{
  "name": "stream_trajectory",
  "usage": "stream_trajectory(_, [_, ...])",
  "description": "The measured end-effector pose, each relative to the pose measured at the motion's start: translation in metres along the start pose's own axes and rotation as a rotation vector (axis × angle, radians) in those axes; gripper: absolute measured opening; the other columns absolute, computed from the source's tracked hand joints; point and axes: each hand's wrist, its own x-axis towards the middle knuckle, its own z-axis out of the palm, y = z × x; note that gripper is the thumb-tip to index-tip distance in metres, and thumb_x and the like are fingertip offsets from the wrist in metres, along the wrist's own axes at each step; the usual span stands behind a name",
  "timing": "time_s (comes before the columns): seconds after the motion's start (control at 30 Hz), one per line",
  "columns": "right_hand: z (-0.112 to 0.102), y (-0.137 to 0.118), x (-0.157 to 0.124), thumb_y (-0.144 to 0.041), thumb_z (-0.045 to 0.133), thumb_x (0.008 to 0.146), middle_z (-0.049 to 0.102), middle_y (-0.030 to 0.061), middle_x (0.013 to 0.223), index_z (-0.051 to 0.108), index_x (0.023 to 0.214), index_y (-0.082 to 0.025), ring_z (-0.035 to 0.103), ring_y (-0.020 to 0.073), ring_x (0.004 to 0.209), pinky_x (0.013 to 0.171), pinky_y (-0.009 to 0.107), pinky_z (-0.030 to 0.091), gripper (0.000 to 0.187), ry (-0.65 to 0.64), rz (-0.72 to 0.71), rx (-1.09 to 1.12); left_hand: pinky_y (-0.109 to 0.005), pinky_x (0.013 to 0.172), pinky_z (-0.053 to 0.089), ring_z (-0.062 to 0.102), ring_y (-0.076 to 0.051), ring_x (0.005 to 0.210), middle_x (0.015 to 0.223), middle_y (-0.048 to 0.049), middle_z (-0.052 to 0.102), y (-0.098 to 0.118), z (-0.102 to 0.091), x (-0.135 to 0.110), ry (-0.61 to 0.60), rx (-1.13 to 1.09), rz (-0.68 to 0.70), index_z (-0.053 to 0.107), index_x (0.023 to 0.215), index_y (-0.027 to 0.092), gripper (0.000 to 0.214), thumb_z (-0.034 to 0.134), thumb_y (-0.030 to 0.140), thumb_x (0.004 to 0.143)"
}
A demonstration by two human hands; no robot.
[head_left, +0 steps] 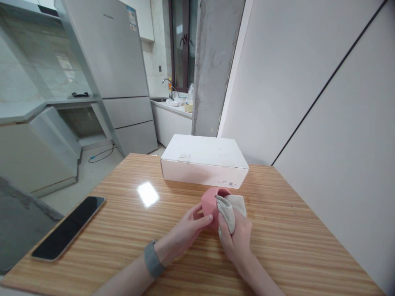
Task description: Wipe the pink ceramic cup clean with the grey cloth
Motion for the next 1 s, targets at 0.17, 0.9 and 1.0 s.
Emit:
stream_trajectory(0.17, [0.008, -0.011, -0.005, -0.019, 0.046, 0.092, 0.064, 0.004, 0.066, 0.062, 0.079, -0.019, 0.062, 0.0186, 0.057, 0.054, 0.031, 0.049, 0.02, 0.035, 0.021, 0.078, -0.029, 0.09, 0.044, 0.061, -0.019, 0.101, 0.11, -0.0094, 0.07, -0.008, -0.001, 0.002, 0.105, -0.065, -0.006, 0.068, 0.115, 0.018, 0.037, 0.068, 0.04, 0.085])
stream_trajectory(0.9, [0.004, -0.011, 0.006, -0.012, 0.05, 0.083, 0.065, 0.0064, 0.066, 0.06, 0.081, -0.017, 0.064, 0.0217, 0.062, 0.061, 0.036, 0.053, 0.011, -0.054, -0.313, 0.028, -0.042, 0.095, 0.045, 0.059, -0.03, 0.115, 0.121, -0.0129, 0.068, -0.002, -0.017, 0.007, 0.167, 0.147, -0.09, 0.062, 0.126, 0.016, 0.059, 0.049, 0.061, 0.088])
stream_trajectory(1.0, [0.002, -0.007, 0.005, -0.016, 0.048, 0.087, 0.063, 0.0041, 0.064, 0.059, 0.076, -0.019, 0.06, 0.0195, 0.057, 0.055, 0.033, 0.048, 0.016, 0.022, -0.119, 0.047, -0.039, 0.097, 0.044, 0.059, -0.028, 0.114, 0.122, -0.0118, 0.067, -0.002, -0.006, 0.004, 0.026, 0.151, 0.008, 0.062, 0.126, 0.018, 0.049, 0.07, 0.038, 0.082])
